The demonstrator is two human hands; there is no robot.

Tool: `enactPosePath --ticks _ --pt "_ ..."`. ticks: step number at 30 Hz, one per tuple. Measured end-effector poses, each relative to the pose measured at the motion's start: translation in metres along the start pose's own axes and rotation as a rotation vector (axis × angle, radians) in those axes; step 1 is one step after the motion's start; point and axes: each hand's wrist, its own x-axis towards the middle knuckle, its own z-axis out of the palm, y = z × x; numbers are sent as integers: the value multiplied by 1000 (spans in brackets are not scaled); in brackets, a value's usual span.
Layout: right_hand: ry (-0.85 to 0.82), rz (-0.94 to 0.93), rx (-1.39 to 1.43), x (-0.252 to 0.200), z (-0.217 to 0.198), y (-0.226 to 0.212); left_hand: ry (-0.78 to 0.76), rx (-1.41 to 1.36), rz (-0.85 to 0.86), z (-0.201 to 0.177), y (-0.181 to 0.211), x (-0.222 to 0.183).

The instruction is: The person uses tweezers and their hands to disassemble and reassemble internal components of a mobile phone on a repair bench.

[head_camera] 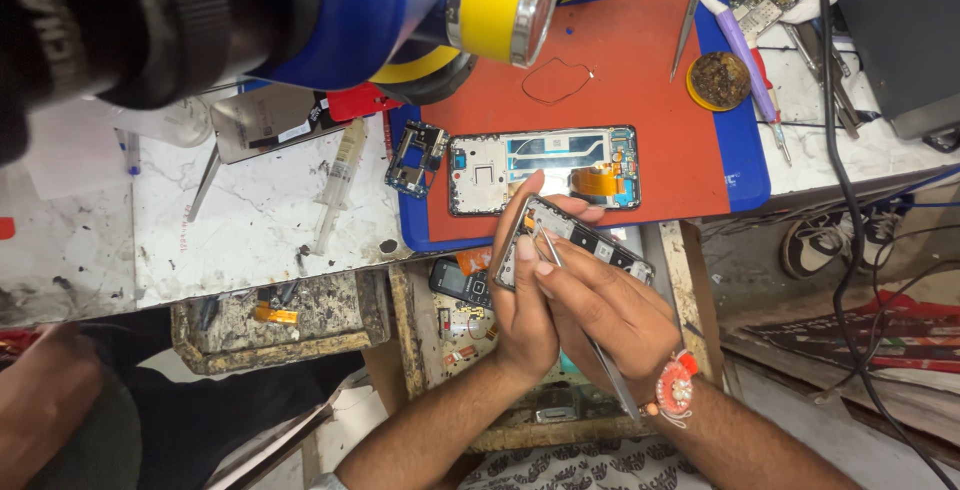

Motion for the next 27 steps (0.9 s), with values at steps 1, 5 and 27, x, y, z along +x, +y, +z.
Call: enactPosePath --ticks 1,5,27 --pt "-3 12 -2 0 -1 -2 3 0 2 0 1 0" --pt "5 45 -10 1 -4 -6 34 -7 -11 3 5 0" --pt "65 101 -100 28 -23 -15 77 142 -3 0 19 -3"
